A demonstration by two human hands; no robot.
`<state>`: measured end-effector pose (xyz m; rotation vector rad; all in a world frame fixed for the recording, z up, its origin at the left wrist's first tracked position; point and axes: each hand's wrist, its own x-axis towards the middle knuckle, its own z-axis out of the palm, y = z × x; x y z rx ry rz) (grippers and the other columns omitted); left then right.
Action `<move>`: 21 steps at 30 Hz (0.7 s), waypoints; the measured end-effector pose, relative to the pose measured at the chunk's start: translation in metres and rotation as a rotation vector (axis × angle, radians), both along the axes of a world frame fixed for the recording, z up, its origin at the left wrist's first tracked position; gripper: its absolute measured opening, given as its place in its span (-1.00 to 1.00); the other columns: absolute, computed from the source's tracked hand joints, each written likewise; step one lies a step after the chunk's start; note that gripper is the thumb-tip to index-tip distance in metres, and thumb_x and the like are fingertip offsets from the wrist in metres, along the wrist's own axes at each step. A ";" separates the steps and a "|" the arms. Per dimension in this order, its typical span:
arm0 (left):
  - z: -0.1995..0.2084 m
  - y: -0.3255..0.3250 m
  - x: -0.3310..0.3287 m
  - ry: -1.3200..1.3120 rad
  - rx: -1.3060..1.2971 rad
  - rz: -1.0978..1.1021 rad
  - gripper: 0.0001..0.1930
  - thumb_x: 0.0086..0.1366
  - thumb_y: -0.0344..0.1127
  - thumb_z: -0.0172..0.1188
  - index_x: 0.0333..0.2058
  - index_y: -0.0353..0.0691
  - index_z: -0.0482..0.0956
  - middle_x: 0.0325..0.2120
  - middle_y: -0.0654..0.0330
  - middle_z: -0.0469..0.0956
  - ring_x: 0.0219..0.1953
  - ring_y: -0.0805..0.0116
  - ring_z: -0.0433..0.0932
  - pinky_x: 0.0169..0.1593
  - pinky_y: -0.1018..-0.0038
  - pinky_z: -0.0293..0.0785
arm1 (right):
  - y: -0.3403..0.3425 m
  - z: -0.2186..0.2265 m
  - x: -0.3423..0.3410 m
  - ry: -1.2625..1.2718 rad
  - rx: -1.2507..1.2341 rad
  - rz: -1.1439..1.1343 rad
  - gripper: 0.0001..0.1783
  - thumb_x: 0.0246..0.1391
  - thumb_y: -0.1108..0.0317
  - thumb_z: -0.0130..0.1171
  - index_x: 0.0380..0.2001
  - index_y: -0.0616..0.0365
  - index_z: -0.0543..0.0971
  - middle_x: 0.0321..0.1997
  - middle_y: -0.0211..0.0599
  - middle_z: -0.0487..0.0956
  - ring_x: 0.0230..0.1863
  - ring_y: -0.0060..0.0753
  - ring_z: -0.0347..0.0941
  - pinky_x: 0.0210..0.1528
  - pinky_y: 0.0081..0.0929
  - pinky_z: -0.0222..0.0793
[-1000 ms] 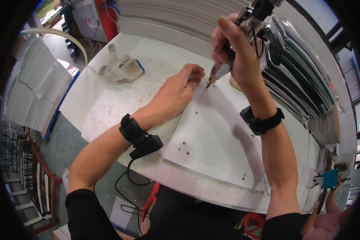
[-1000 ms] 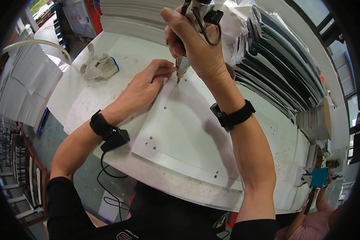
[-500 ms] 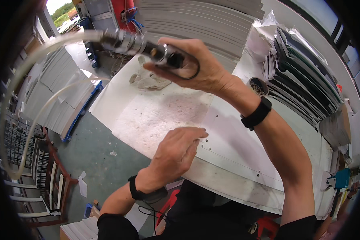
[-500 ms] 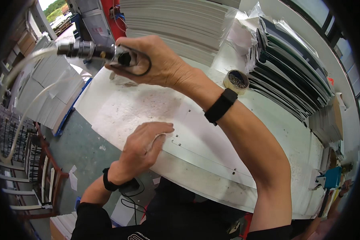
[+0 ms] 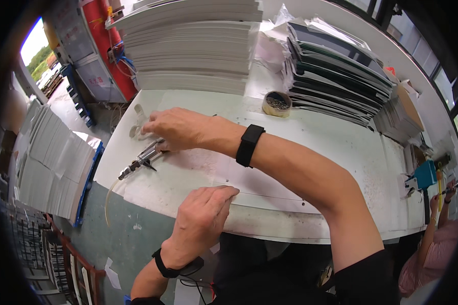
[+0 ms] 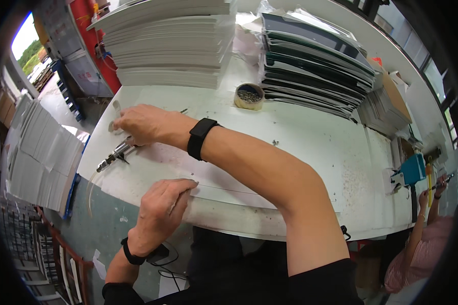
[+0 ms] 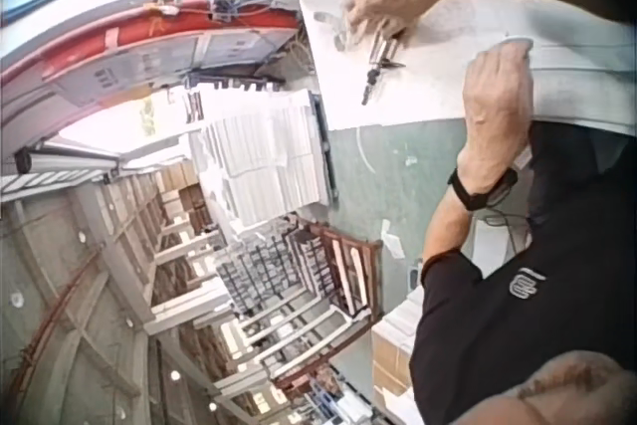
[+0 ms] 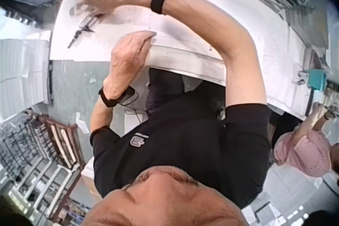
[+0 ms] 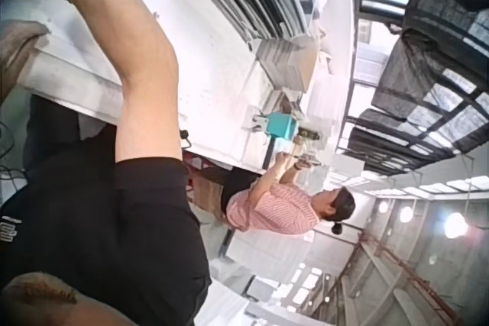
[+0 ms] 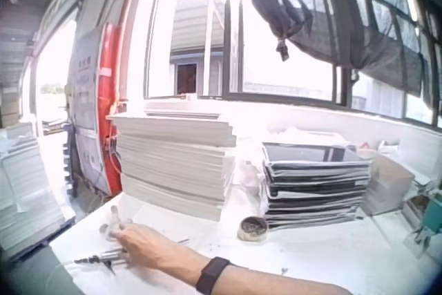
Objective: The person assembles a white frame by placing a dark panel inside it and securing it with a white cover sheet. They use a pneumatic screwdriver to drive screws into the frame at multiple points. The person also handles stacks of white panels and a blue container of screws during the process.
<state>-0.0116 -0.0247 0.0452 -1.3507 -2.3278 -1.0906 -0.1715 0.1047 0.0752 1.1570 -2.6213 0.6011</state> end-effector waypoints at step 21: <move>0.015 0.218 -0.061 0.047 -0.533 -0.522 -0.72 0.40 -0.39 0.20 0.05 -0.28 0.62 -0.04 0.01 0.62 0.01 0.01 0.60 0.11 0.21 0.53 | 0.336 -0.031 0.400 -0.294 -0.919 -1.136 -0.63 0.33 0.23 0.26 0.05 0.28 0.62 -0.17 -0.28 0.67 -0.23 -0.49 0.62 -0.16 -0.51 0.56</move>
